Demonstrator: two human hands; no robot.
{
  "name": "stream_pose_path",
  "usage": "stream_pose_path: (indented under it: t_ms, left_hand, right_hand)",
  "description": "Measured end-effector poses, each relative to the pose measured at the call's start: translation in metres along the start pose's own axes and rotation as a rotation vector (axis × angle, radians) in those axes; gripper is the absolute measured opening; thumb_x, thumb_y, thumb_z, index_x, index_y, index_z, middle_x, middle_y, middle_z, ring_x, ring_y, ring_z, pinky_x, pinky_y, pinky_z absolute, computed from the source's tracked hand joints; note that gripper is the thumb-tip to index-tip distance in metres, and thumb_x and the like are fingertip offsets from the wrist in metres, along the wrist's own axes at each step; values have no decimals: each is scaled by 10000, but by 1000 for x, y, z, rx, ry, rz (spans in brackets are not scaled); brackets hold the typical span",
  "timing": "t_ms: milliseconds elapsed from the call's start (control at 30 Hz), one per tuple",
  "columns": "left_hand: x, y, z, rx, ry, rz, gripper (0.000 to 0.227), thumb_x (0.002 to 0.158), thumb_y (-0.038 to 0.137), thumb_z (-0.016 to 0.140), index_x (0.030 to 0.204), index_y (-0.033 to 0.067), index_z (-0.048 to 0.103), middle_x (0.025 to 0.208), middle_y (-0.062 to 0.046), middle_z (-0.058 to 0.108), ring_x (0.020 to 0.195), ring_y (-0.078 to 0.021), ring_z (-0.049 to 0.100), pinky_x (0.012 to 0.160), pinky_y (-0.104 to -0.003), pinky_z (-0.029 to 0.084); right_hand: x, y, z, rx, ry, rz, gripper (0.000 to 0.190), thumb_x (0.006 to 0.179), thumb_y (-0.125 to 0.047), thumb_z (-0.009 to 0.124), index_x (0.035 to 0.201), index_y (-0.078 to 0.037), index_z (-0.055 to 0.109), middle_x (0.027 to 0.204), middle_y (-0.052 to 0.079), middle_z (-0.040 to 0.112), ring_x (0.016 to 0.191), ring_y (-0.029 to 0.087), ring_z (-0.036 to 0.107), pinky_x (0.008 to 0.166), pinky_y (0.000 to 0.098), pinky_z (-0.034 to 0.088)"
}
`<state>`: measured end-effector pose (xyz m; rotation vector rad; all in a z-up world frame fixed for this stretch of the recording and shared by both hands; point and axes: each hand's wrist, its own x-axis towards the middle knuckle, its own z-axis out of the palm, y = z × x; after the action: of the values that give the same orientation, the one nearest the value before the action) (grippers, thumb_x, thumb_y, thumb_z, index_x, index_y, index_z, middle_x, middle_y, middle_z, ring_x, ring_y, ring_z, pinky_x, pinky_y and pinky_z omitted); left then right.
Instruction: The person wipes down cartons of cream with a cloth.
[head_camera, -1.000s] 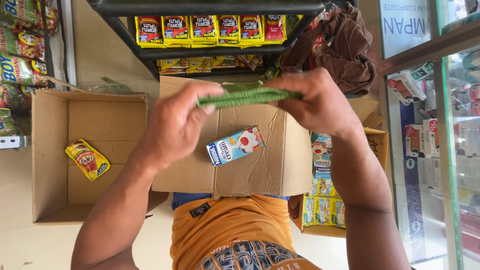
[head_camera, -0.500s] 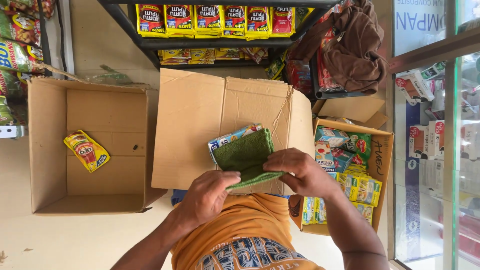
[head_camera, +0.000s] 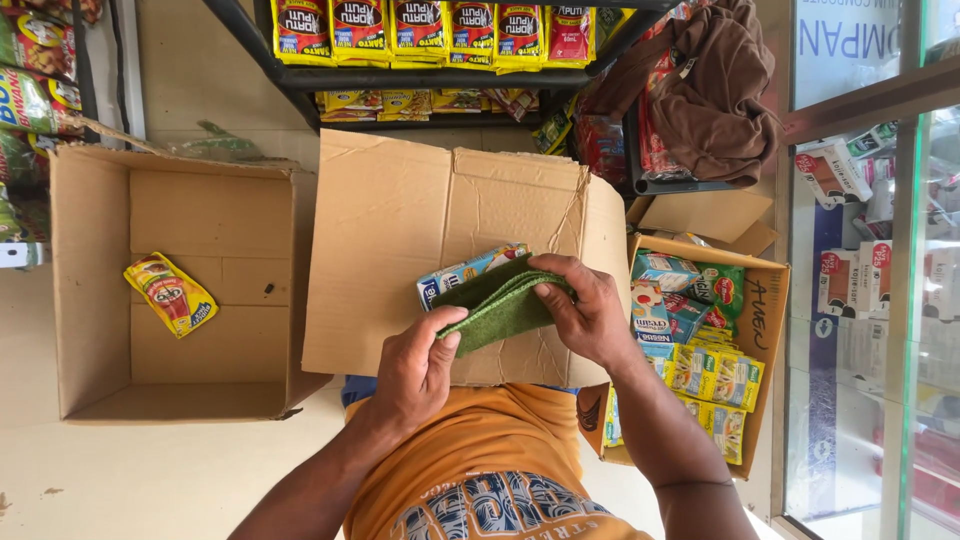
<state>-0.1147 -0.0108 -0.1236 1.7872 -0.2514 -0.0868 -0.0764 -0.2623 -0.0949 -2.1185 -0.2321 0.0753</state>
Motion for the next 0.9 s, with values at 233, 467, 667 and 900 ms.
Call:
stream_pose_path:
  t_ms: [233,467,667,900]
  left_hand:
    - [4,-3,8,26,142,-121,209,979,104,674,1181,55,647,854,-120,717,632,-177,711,562,-301,552]
    - [11,1,8,313,261,-7,305,909,133,785,1178,89,648,1061,-112,678,756,-212,711,615,-321,582]
    - [16,-6,5,337,238,-164,402,856,218,837,1198,98,664,1054,-89,630,691,-187,679,612,-344,567]
    - [21,-17,-14,266,102,90,704,825,333,833,1396,38,546,1330,-184,563,1084,-280,658,818,-369,589]
  right_hand:
    - [-6,6,12,-83,74,53,266,981,-93,700,1234,-51,627,975,134,756,814,246,756,708,325,565]
    - [-1,0,18,-240,157,154,401,923,-191,771,1260,-40,615,892,177,707,714,275,692,653,372,544]
    - [1,2,15,-168,42,330,626,882,-293,799,1359,-7,513,891,180,729,800,294,726,685,382,561]
    - [-11,29,-8,67,-23,503,355,921,-224,799,1167,15,708,897,114,779,802,149,704,729,313,578]
